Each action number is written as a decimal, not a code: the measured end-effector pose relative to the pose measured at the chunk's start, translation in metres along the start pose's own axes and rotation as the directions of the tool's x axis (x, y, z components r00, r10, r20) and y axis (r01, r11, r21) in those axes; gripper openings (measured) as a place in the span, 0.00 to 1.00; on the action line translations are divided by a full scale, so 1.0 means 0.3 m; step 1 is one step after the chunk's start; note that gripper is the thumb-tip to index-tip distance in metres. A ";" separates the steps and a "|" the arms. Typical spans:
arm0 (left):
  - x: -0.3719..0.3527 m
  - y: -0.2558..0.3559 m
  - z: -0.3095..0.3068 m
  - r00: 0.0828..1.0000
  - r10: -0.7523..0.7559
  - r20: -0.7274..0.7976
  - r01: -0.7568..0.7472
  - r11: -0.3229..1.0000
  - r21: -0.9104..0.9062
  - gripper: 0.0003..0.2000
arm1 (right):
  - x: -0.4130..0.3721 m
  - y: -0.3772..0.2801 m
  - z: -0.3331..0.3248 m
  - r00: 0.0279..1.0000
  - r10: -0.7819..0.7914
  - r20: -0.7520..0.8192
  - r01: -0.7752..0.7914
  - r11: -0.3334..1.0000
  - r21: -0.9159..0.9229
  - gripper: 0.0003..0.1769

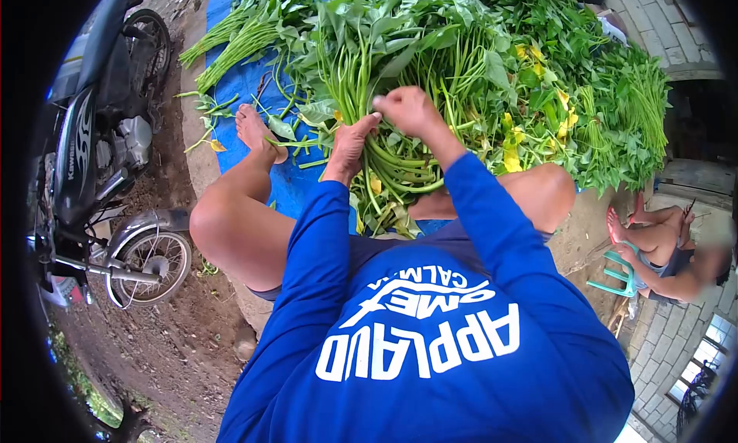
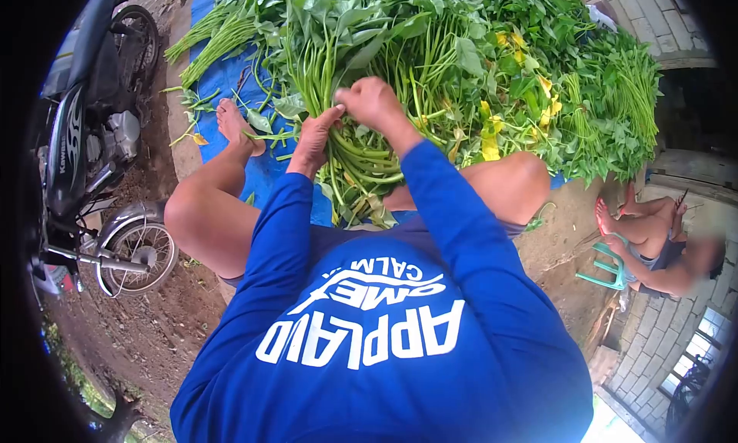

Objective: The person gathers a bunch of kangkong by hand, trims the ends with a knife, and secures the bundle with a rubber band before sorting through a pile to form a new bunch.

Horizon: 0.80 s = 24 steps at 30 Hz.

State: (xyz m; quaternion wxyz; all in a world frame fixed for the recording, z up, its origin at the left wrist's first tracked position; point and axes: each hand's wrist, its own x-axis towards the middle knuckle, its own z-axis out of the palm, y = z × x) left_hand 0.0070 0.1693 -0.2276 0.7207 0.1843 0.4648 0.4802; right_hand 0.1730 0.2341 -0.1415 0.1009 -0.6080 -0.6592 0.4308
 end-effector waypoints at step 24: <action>-0.048 0.147 -0.027 0.909 0.050 -0.413 -0.144 0.970 -0.198 0.16 | -0.295 -0.058 0.299 0.827 -0.555 -0.084 0.529 0.821 -0.217 0.37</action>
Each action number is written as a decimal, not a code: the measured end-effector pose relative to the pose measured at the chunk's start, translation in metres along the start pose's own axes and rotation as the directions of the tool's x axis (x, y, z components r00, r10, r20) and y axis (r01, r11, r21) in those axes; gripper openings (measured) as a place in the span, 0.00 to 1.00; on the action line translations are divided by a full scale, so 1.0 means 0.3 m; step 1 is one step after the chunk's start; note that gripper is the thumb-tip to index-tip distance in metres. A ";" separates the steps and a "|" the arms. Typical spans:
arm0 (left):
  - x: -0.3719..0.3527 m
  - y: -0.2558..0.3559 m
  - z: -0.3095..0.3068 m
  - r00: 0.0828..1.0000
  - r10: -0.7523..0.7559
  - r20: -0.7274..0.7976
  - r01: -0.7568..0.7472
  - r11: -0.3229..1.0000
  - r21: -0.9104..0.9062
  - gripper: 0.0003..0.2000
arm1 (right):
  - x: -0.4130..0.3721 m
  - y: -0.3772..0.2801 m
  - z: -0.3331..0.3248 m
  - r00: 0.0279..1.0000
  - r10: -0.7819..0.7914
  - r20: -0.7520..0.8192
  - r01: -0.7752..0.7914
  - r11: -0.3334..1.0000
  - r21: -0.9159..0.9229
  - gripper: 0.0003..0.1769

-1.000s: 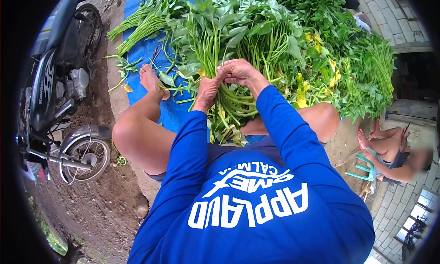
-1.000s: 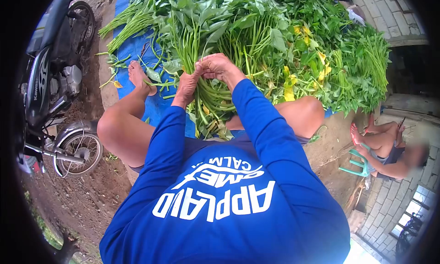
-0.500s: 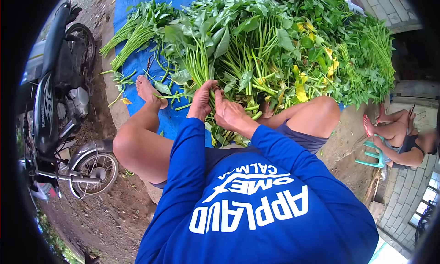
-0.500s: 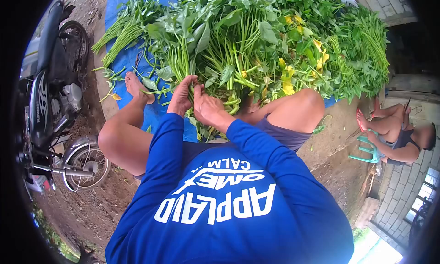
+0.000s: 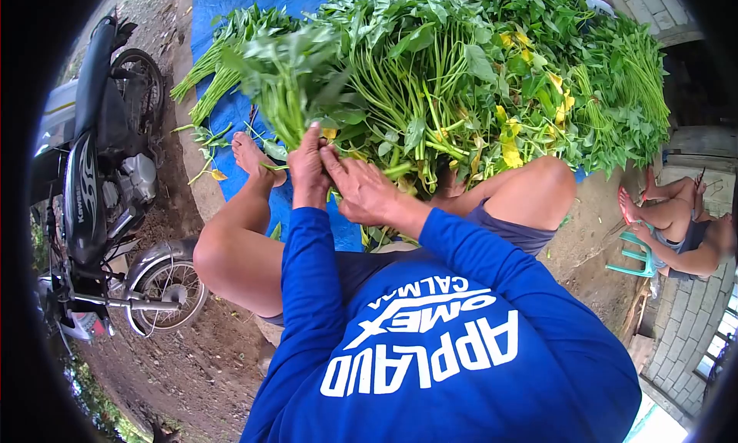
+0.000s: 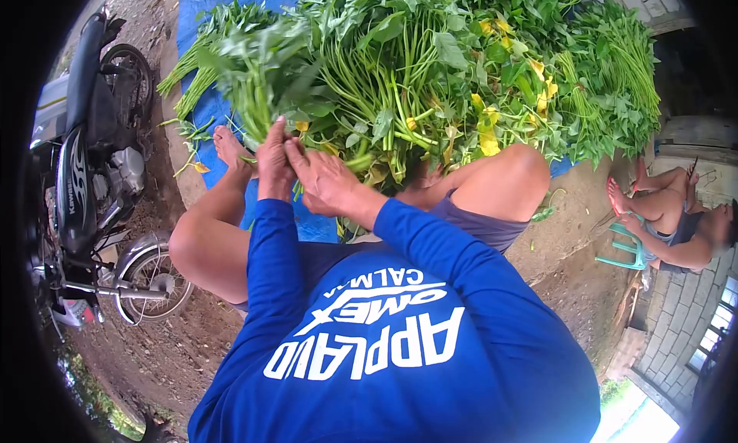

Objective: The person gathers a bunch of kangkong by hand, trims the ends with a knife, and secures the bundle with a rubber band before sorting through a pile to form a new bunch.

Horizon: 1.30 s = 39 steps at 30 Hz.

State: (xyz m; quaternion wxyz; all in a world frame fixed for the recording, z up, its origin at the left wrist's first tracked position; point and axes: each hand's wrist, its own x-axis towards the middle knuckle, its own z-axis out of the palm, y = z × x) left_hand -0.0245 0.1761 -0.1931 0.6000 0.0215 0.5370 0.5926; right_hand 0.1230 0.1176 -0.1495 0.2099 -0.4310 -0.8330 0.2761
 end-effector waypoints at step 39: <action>-0.129 0.199 0.054 0.983 0.106 0.147 -0.144 0.949 0.282 0.14 | 0.258 0.257 -1.091 0.812 0.483 -0.328 -0.267 0.807 0.527 0.15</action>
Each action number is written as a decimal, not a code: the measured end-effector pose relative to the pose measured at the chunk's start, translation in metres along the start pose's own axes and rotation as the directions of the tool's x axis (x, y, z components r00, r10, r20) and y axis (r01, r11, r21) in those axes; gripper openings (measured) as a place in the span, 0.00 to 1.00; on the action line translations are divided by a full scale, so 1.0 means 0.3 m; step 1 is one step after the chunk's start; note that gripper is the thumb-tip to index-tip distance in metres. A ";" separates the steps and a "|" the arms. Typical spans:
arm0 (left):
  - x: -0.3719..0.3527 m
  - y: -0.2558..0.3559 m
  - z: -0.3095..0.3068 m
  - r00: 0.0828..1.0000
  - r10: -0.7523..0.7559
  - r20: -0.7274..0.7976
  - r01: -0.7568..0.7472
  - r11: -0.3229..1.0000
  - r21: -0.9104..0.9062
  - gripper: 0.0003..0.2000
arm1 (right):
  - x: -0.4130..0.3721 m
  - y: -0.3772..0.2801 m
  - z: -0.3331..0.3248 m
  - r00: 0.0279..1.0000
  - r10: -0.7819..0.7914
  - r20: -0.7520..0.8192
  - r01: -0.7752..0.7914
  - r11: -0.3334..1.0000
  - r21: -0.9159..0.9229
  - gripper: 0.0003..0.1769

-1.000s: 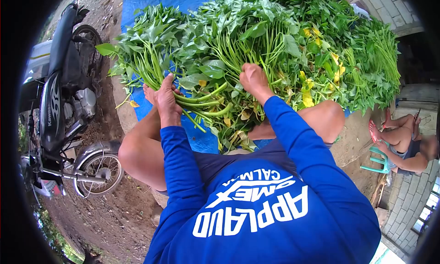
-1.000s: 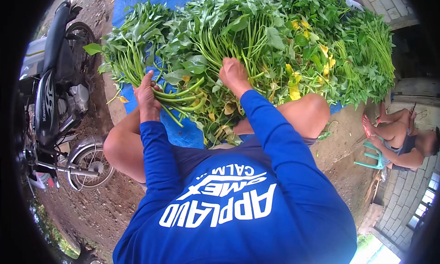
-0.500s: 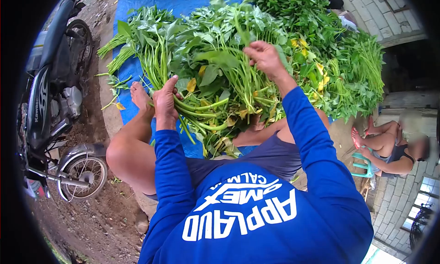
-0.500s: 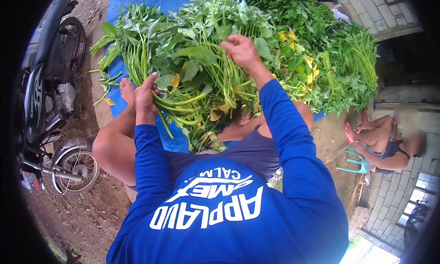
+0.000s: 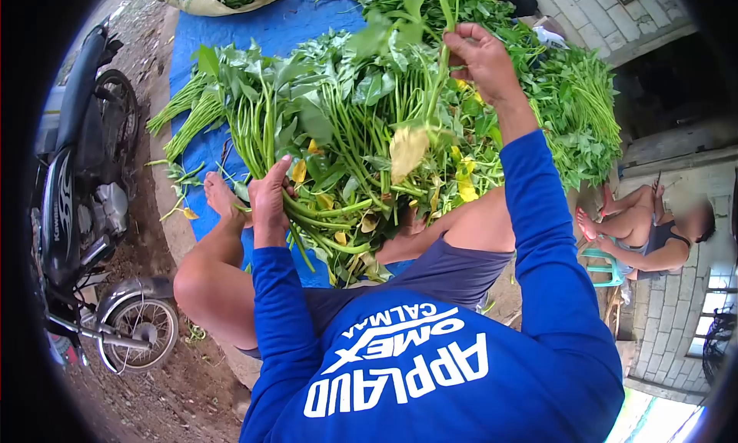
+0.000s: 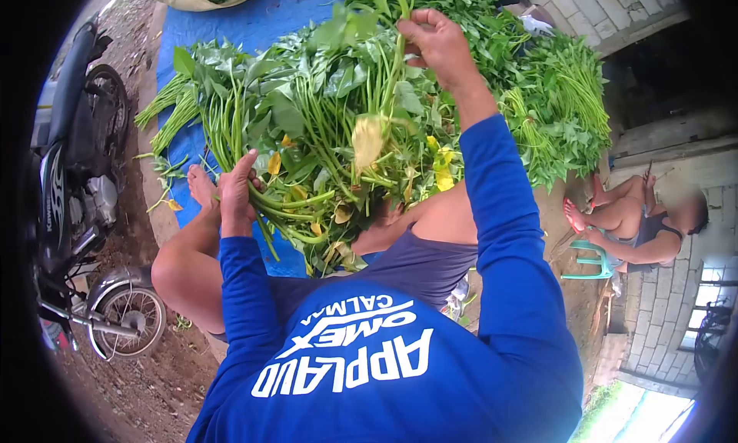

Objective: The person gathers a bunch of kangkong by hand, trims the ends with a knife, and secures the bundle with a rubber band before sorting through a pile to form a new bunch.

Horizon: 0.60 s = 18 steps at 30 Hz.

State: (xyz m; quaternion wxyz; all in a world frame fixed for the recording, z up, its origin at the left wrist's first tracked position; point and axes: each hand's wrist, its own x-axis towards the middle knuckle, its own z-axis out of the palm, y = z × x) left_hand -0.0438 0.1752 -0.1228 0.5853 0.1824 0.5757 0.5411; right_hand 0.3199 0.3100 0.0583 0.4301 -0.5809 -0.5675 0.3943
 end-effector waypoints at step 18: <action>-0.048 0.036 0.143 0.977 0.196 0.079 -0.193 0.980 -0.052 0.12 | -0.135 0.238 0.178 0.961 0.113 0.251 -0.089 0.991 -0.102 0.21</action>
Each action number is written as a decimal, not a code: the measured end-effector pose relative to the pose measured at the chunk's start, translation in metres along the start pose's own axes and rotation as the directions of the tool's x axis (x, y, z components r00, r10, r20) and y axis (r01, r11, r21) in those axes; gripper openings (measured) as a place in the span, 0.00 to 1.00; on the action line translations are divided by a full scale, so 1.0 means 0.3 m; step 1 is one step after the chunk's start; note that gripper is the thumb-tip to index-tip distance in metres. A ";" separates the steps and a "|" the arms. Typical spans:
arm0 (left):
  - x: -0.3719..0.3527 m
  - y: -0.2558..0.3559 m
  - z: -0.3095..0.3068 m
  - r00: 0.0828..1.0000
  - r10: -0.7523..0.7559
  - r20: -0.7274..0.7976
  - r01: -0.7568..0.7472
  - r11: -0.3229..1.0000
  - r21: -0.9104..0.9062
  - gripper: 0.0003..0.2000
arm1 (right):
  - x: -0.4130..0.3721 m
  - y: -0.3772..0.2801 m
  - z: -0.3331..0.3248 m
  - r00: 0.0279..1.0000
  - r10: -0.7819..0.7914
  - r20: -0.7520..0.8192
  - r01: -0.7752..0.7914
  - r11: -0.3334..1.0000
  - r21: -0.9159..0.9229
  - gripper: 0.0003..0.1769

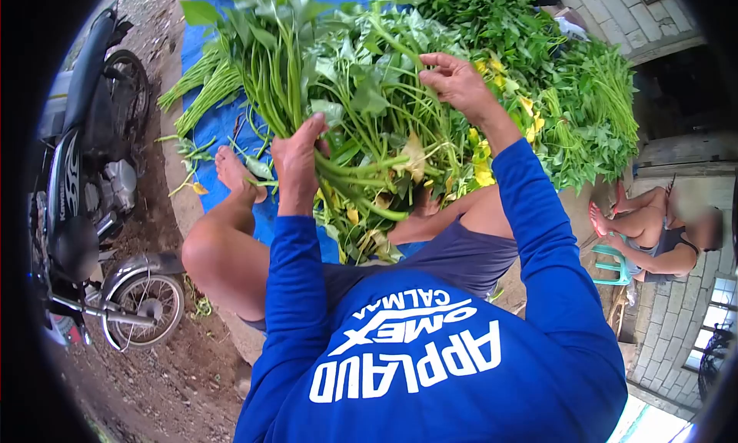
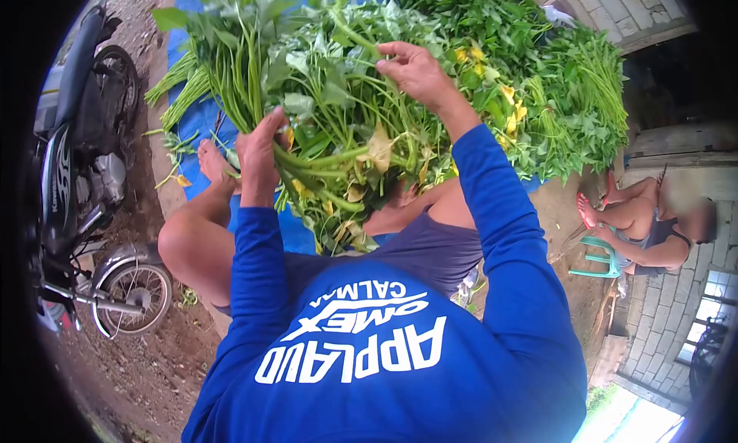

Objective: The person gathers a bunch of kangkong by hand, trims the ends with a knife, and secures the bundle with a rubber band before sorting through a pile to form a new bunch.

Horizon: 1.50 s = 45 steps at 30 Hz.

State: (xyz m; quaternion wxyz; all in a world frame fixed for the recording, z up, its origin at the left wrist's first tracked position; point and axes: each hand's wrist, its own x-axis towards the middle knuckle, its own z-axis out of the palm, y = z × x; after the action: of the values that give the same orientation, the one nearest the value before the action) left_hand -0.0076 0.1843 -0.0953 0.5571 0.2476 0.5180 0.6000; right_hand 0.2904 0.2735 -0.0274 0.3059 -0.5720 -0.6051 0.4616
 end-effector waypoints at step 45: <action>0.183 -0.100 -0.099 0.968 -0.143 -0.206 0.096 0.970 -0.222 0.08 | -0.672 -0.138 0.247 0.898 -0.420 0.133 0.423 0.906 0.006 0.05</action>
State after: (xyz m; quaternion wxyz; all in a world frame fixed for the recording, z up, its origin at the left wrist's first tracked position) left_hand -0.0353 0.2202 -0.1478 0.5544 0.0875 0.5245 0.6403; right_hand 0.2391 0.0648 0.0134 0.3516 -0.3994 -0.7385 0.4142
